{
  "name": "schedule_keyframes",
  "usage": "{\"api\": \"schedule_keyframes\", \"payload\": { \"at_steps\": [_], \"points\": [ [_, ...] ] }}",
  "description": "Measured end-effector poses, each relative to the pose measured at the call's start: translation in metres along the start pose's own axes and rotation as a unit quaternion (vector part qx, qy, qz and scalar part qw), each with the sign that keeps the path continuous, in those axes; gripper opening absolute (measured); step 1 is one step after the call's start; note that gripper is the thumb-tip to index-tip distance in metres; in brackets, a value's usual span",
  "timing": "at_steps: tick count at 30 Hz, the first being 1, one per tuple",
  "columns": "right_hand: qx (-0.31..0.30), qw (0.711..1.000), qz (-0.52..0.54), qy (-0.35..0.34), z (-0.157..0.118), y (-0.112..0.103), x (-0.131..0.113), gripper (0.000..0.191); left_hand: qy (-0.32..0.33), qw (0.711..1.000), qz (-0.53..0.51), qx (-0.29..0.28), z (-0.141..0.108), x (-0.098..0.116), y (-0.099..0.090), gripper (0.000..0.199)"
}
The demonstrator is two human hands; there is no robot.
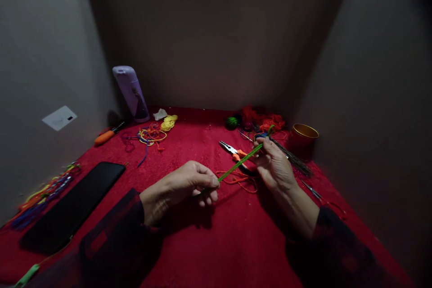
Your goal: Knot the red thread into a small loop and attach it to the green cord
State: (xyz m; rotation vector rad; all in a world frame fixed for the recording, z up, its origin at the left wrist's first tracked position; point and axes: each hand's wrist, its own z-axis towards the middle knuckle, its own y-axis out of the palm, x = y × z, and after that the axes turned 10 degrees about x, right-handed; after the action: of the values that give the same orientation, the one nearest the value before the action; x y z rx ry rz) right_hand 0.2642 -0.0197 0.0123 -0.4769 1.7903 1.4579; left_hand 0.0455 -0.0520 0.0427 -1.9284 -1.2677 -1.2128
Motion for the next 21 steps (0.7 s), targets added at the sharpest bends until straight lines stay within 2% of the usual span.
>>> {"api": "schedule_keyframes", "payload": {
  "at_steps": [10,15,21],
  "points": [
    [0.028,0.999,0.021,-0.028,0.012,-0.006,0.0,0.008,0.008,0.999,0.042,0.013,0.007,-0.008,-0.004,0.009],
    [0.052,0.997,0.031,-0.043,0.014,-0.005,-0.003,0.006,0.037,0.997,0.074,0.007,0.002,-0.005,-0.004,0.01],
    [0.062,0.996,0.045,-0.035,0.021,-0.012,-0.006,0.005,0.034,0.996,0.085,0.014,0.003,-0.004,-0.004,0.01]
  ]
}}
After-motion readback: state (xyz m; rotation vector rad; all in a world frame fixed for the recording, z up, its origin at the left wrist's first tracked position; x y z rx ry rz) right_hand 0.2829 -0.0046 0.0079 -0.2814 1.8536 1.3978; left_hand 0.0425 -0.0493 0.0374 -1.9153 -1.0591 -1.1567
